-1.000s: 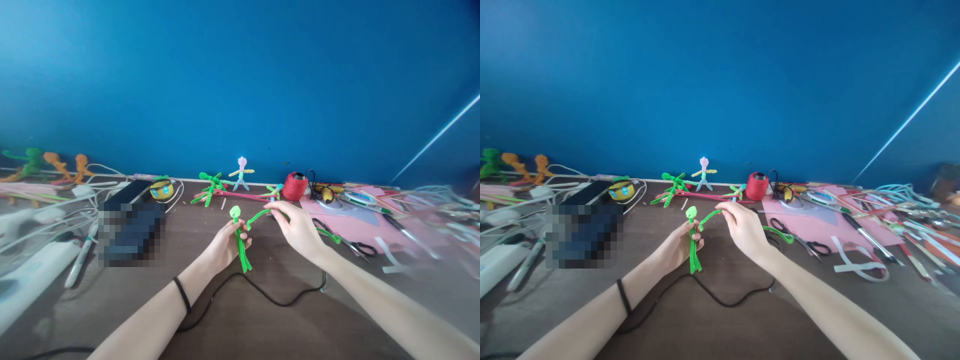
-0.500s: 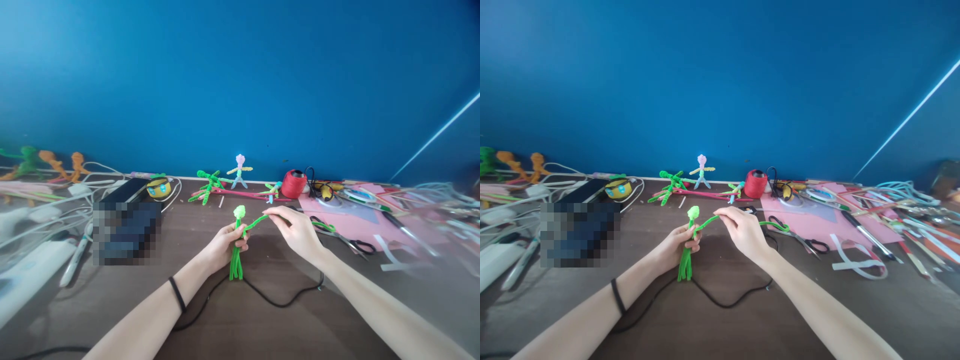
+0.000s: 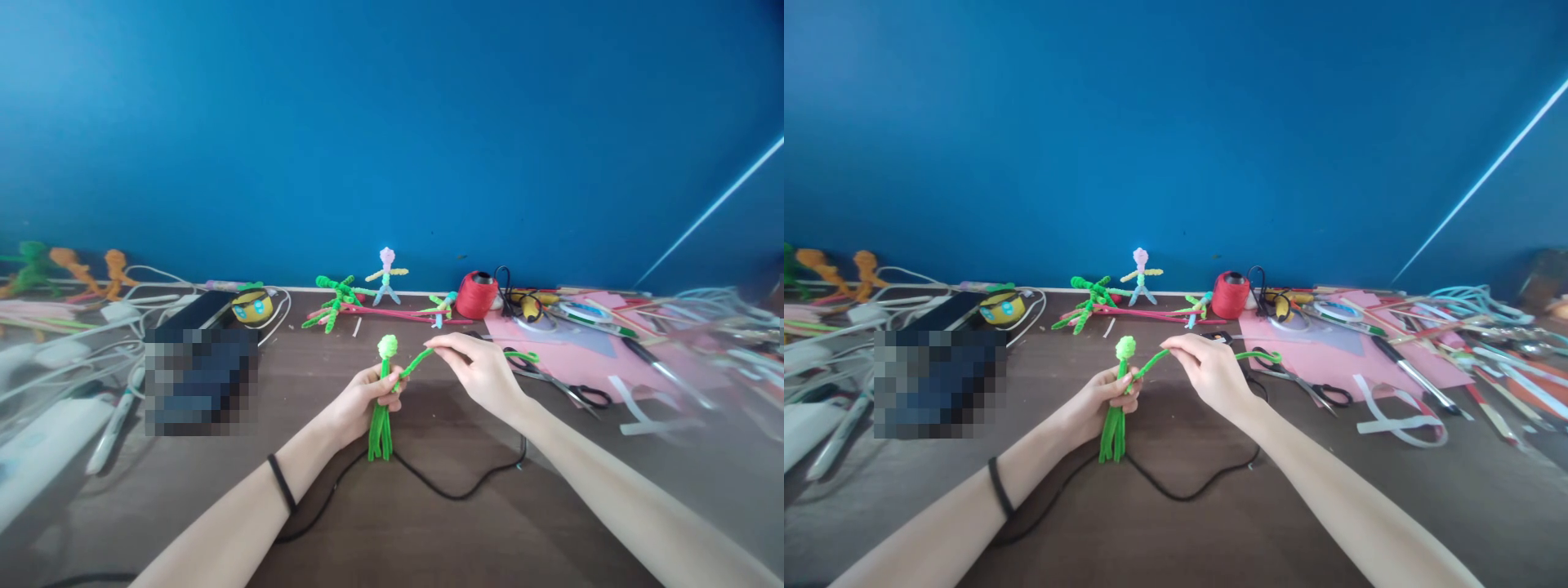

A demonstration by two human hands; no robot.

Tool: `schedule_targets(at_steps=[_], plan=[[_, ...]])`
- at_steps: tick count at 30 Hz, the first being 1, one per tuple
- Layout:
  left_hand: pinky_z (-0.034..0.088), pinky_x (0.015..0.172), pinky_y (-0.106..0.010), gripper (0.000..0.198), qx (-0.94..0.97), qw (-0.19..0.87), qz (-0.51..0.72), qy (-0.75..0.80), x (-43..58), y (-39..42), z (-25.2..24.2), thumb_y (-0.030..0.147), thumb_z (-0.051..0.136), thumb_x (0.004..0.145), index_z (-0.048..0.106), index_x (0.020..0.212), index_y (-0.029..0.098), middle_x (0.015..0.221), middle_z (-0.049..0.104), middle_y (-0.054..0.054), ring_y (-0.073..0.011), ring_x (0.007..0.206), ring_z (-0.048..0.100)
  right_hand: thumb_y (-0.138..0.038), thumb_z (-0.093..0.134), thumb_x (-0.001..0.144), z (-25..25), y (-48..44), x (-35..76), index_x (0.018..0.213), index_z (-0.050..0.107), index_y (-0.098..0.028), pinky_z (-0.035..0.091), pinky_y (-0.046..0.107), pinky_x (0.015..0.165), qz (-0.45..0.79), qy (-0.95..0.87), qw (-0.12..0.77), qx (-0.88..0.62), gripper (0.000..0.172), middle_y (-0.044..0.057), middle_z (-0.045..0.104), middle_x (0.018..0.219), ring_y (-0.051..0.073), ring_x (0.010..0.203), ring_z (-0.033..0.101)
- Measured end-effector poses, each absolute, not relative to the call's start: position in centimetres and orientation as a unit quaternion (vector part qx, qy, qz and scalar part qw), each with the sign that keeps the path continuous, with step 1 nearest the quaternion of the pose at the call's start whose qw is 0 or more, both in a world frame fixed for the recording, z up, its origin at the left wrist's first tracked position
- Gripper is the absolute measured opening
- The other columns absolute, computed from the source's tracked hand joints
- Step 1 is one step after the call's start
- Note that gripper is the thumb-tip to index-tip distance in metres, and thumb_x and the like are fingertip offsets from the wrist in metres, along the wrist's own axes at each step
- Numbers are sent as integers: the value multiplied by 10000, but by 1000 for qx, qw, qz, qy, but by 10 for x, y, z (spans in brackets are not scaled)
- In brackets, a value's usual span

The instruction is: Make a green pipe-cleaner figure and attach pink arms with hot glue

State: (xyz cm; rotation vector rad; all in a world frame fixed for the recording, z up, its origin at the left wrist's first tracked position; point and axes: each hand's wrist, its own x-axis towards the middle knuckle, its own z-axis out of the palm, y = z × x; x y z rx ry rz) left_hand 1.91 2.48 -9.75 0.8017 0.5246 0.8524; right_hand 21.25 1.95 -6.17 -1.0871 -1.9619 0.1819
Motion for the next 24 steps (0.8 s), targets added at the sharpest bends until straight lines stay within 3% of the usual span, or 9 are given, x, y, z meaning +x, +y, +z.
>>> schedule_targets(at_steps=[10, 16, 22, 24], plan=[[224, 460, -210, 156, 423, 802, 346, 241, 20, 24, -93, 208, 686, 658, 618, 753, 104, 544, 424, 46, -6, 410, 242, -166, 484, 831, -62, 25, 221, 874, 657, -201, 483, 245, 688, 113, -793, 386, -458, 181, 10, 704, 833, 153, 733, 656], [267, 496, -216, 152, 441, 779, 352, 273, 22, 21, -94, 218, 635, 715, 598, 802, 99, 600, 419, 38, -13, 447, 279, -196, 480, 809, -54, 28, 232, 854, 658, -191, 445, 250, 598, 176, -814, 284, -475, 184, 11, 683, 736, 144, 618, 610], [297, 515, -220, 193, 476, 732, 366, 322, 29, 19, -96, 263, 618, 726, 559, 826, 109, 611, 430, 37, -34, 481, 335, -193, 460, 809, -57, 16, 220, 964, 602, -178, 401, 240, 581, 212, -833, 226, -458, 211, 30, 655, 786, 129, 607, 558], [305, 518, -216, 192, 480, 722, 379, 324, 31, 19, -95, 267, 615, 727, 550, 827, 116, 596, 422, 45, -36, 483, 338, -215, 509, 796, -60, 12, 213, 987, 592, -180, 402, 242, 620, 202, -839, 238, -446, 211, 46, 647, 881, 145, 702, 568]])
